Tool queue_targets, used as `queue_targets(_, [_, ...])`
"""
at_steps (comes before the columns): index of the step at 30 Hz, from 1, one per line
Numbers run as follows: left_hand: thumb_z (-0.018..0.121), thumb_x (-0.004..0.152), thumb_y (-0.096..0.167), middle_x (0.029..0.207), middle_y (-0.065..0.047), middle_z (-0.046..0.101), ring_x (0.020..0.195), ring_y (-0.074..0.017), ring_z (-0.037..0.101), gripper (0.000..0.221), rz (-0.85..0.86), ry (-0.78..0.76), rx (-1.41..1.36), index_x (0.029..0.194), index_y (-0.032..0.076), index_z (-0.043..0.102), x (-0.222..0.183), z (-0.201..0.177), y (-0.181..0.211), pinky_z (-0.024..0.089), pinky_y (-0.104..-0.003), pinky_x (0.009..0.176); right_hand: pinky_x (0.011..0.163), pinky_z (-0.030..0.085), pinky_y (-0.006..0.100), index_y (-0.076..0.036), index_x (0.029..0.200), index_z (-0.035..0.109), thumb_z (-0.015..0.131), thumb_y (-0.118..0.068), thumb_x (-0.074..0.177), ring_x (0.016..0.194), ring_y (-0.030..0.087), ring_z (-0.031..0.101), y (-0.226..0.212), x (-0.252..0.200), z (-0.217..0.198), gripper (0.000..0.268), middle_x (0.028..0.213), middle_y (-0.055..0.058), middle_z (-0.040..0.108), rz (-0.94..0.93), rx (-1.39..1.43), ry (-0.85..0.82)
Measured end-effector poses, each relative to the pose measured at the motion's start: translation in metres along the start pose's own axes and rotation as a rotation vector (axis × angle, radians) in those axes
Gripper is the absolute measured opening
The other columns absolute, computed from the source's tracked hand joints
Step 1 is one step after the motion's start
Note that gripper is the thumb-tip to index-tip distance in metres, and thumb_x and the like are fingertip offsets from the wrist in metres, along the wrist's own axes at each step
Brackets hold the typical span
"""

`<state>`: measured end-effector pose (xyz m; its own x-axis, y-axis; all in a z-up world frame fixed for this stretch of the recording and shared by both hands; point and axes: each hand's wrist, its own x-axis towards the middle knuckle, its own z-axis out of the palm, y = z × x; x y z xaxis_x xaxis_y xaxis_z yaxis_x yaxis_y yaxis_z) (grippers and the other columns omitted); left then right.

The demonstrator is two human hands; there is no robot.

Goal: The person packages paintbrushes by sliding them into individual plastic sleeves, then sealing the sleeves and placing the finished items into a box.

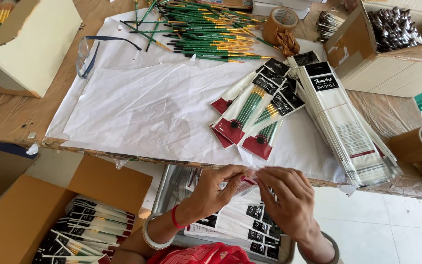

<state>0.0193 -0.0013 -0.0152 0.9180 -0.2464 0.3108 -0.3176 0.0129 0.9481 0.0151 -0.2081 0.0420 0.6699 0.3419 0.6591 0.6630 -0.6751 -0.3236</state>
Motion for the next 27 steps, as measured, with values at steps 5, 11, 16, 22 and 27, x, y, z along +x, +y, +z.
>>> queue_targets(5, [0.056, 0.1, -0.003, 0.115, -0.019, 0.076, 0.108, -0.0217, 0.075, 0.032, 0.098, -0.025, -0.146, 0.131, -0.008, 0.062, -0.001, -0.001, 0.012, 0.061, -0.032, 0.095, 0.083, 0.056, 0.037, 0.002, 0.112, 0.073, 0.08, -0.01, 0.082, 0.094, 0.022, 0.071, -0.013, 0.037, -0.002, 0.034, 0.109, 0.011, 0.073, -0.279, -0.1, -0.212])
queue_targets(11, [0.057, 0.101, -0.005, 0.106, -0.019, 0.077, 0.102, -0.0215, 0.078, 0.023, 0.113, -0.081, -0.021, 0.124, -0.006, 0.063, -0.008, 0.007, 0.004, 0.063, -0.032, 0.087, 0.074, 0.055, 0.038, -0.001, 0.094, 0.074, 0.082, -0.015, 0.079, 0.08, 0.021, 0.068, 0.01, 0.038, 0.006, 0.022, 0.091, 0.008, 0.072, -0.269, 0.027, -0.276])
queue_targets(16, [0.056, 0.102, 0.001, 0.108, -0.015, 0.079, 0.067, -0.0142, 0.068, 0.032, 0.001, -0.147, 0.005, 0.132, -0.001, 0.064, -0.013, 0.003, -0.006, 0.051, -0.026, 0.054, 0.063, 0.056, 0.027, -0.002, 0.095, 0.075, 0.072, 0.0, 0.087, 0.075, 0.016, 0.069, 0.077, -0.021, -0.016, 0.008, 0.092, 0.009, 0.074, 0.224, 0.149, 0.055])
queue_targets(22, [0.053, 0.111, 0.004, 0.123, -0.014, 0.078, 0.071, -0.0037, 0.058, 0.029, 0.052, -0.068, -0.15, 0.137, -0.001, 0.063, -0.01, -0.016, -0.005, 0.05, -0.022, 0.062, 0.073, 0.058, 0.03, 0.0, 0.112, 0.074, 0.062, 0.007, 0.101, 0.09, 0.023, 0.071, 0.123, -0.081, -0.034, 0.018, 0.112, 0.018, 0.073, 0.56, -0.177, 0.05])
queue_targets(27, [0.053, 0.106, 0.009, 0.117, -0.012, 0.078, 0.058, -0.0032, 0.047, 0.03, -0.063, -0.122, -0.23, 0.132, 0.0, 0.064, -0.003, -0.013, -0.004, 0.045, -0.022, 0.056, 0.089, 0.059, 0.029, 0.0, 0.12, 0.065, 0.064, 0.007, 0.086, 0.105, 0.016, 0.071, 0.032, -0.04, 0.014, 0.034, 0.12, 0.014, 0.07, 0.598, 0.556, -0.077])
